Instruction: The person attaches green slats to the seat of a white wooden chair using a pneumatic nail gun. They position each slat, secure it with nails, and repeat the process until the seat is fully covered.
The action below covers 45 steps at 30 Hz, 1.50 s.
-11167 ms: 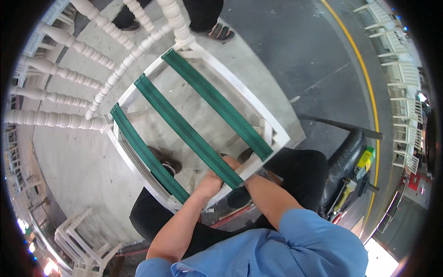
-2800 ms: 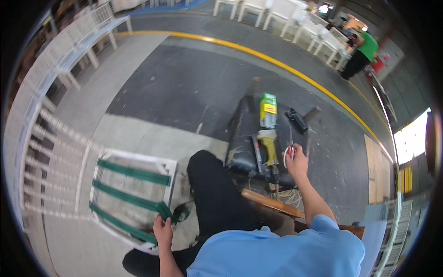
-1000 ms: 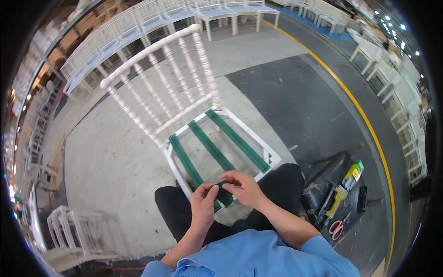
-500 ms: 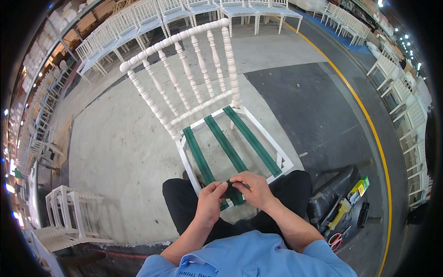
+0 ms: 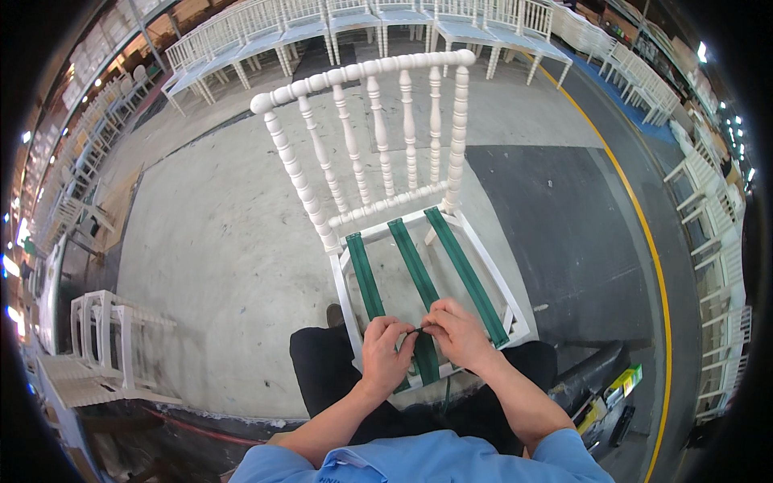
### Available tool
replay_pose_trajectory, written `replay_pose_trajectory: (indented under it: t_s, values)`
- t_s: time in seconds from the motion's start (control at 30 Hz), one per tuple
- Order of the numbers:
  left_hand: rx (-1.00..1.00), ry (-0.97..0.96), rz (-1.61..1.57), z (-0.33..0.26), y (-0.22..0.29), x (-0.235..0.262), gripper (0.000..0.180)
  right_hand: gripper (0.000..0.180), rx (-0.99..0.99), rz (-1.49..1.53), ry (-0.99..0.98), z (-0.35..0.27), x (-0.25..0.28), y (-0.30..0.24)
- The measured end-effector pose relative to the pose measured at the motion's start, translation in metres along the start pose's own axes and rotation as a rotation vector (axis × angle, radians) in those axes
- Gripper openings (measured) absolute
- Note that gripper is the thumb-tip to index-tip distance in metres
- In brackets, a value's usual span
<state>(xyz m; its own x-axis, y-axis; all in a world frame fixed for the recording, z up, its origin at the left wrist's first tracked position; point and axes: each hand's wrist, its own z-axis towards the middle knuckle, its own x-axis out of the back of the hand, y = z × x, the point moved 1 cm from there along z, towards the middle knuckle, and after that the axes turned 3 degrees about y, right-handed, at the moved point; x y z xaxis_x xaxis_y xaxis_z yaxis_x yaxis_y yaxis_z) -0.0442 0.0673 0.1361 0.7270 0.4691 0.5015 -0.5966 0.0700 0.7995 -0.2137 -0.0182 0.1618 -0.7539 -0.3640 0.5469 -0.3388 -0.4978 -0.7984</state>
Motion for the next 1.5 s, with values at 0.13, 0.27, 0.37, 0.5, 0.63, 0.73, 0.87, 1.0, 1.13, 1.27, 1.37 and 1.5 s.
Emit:
replay_pose_trajectory:
  t_s: [0.13, 0.27, 0.37, 0.5, 0.63, 0.73, 0.87, 1.0, 1.13, 1.27, 1.37, 1.5]
  values:
    - [0.157, -0.078, -0.043, 0.036, -0.033, -0.010, 0.015, 0.013, 0.024, -0.017, -0.052, 0.047, -0.010, 0.026]
    - [0.378, -0.063, -0.202, 0.086, -0.082, -0.030, 0.013, 0.013, -0.042, -0.052, -0.151, 0.110, -0.034, 0.073]
    - [0.386, -0.032, -0.140, 0.131, -0.130, -0.047, 0.019, 0.012, -0.120, -0.087, -0.133, 0.168, -0.070, 0.117]
    - [0.227, 0.030, 0.110, 0.149, -0.174, -0.057, 0.028, 0.012, -0.248, -0.238, -0.180, 0.232, -0.110, 0.172]
    - [0.094, 0.008, 0.243, 0.153, -0.189, -0.072, 0.034, 0.015, -0.279, -0.349, -0.248, 0.270, -0.138, 0.211]
    - [0.098, -0.063, 0.357, 0.160, -0.194, -0.083, 0.045, 0.024, -0.175, -0.557, -0.271, 0.279, -0.151, 0.222]
    - [0.090, -0.100, 0.424, 0.163, -0.198, -0.090, 0.059, 0.035, -0.086, -0.672, -0.284, 0.281, -0.157, 0.228]
    - [0.095, -0.173, 0.500, 0.162, -0.202, -0.095, 0.065, 0.039, -0.058, -0.722, -0.368, 0.280, -0.154, 0.227]
    - [0.138, -0.273, 0.554, 0.161, -0.205, -0.097, 0.067, 0.033, -0.071, -0.837, -0.502, 0.283, -0.150, 0.214]
    - [0.072, -0.184, 0.552, 0.160, -0.203, -0.095, 0.065, 0.024, -0.264, -0.267, -0.115, 0.261, -0.126, 0.198]
    - [0.133, -0.259, 0.557, 0.158, -0.204, -0.096, 0.065, 0.025, -0.238, 0.134, 0.231, 0.179, -0.075, 0.193]
    - [0.105, -0.208, 0.555, 0.157, -0.203, -0.097, 0.065, 0.028, -0.625, -0.015, 0.540, 0.006, 0.066, 0.196]
